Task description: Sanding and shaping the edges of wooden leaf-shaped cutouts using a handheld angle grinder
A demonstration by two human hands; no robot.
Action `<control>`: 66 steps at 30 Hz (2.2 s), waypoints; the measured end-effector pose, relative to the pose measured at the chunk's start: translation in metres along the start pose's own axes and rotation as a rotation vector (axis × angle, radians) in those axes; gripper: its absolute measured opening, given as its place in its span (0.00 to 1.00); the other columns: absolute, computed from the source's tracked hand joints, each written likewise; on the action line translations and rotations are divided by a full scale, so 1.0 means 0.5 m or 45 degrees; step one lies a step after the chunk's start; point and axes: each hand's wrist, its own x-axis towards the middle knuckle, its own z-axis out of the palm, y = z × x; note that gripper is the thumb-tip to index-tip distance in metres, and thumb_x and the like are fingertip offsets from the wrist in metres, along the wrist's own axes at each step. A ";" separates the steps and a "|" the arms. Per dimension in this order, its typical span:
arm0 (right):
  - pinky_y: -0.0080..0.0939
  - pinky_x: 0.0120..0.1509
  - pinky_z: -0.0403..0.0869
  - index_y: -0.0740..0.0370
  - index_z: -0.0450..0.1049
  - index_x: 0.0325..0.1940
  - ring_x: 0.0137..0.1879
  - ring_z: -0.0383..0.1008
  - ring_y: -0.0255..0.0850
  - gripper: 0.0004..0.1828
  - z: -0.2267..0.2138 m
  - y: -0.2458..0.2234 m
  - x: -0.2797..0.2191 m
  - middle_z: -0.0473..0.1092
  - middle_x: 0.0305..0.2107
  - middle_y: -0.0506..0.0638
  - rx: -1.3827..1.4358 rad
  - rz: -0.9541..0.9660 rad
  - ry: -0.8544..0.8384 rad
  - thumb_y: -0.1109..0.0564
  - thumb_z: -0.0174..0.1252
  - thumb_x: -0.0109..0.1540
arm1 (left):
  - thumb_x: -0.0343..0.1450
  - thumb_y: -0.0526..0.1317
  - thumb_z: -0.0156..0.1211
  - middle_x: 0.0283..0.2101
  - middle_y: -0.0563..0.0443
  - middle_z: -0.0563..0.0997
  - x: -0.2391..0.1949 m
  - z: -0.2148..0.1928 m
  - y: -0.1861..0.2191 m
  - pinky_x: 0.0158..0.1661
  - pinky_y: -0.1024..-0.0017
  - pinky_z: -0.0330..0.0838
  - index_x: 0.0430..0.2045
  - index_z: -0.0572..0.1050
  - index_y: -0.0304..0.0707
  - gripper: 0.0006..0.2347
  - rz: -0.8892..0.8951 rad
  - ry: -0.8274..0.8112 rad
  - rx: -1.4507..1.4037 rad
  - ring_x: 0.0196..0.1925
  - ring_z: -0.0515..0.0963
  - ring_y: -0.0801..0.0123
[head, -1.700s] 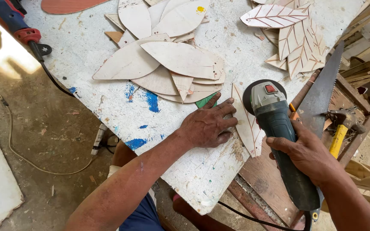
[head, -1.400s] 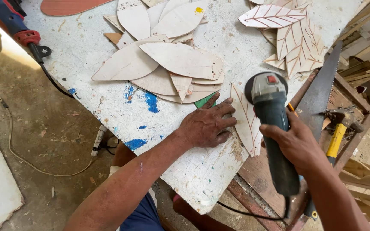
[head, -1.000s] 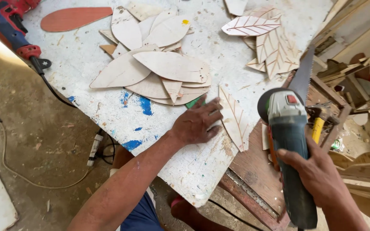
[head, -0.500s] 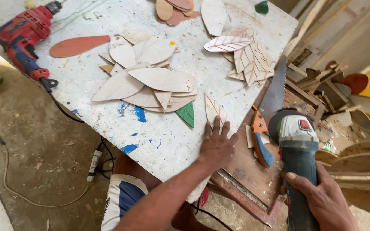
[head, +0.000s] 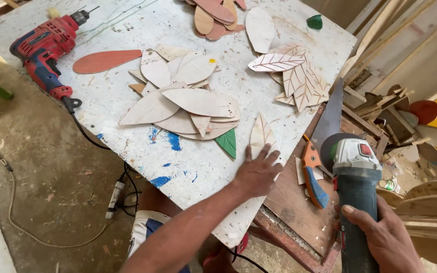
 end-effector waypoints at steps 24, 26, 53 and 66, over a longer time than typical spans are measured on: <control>0.49 0.42 0.68 0.59 0.75 0.57 0.38 0.70 0.50 0.22 0.144 -0.125 0.099 0.72 0.35 0.61 -0.345 -0.304 -0.384 0.56 0.62 0.58 | 0.75 0.53 0.43 0.71 0.38 0.64 -0.126 0.122 -0.079 0.70 0.35 0.42 0.64 0.68 0.45 0.23 -0.243 0.676 0.217 0.72 0.60 0.45; 0.50 0.39 0.69 0.60 0.73 0.58 0.36 0.72 0.51 0.22 0.156 -0.128 0.103 0.72 0.34 0.62 -0.288 -0.228 -0.421 0.57 0.62 0.59 | 0.75 0.52 0.44 0.71 0.38 0.64 -0.124 0.119 -0.085 0.70 0.35 0.42 0.64 0.68 0.45 0.23 -0.247 0.667 0.205 0.72 0.60 0.45; 0.52 0.37 0.68 0.61 0.74 0.55 0.34 0.71 0.53 0.19 0.185 -0.156 0.116 0.74 0.31 0.65 -0.394 -0.111 -0.381 0.56 0.63 0.61 | 0.74 0.49 0.48 0.70 0.39 0.67 -0.124 0.113 -0.087 0.71 0.34 0.42 0.59 0.73 0.43 0.21 -0.218 0.728 0.175 0.71 0.62 0.46; 0.61 0.42 0.71 0.51 0.62 0.76 0.36 0.72 0.63 0.35 0.157 -0.152 0.053 0.73 0.35 0.74 -0.214 -0.073 -0.376 0.64 0.56 0.64 | 0.74 0.49 0.50 0.68 0.38 0.70 -0.128 0.118 -0.086 0.70 0.34 0.45 0.58 0.74 0.42 0.20 -0.196 0.824 0.169 0.70 0.64 0.45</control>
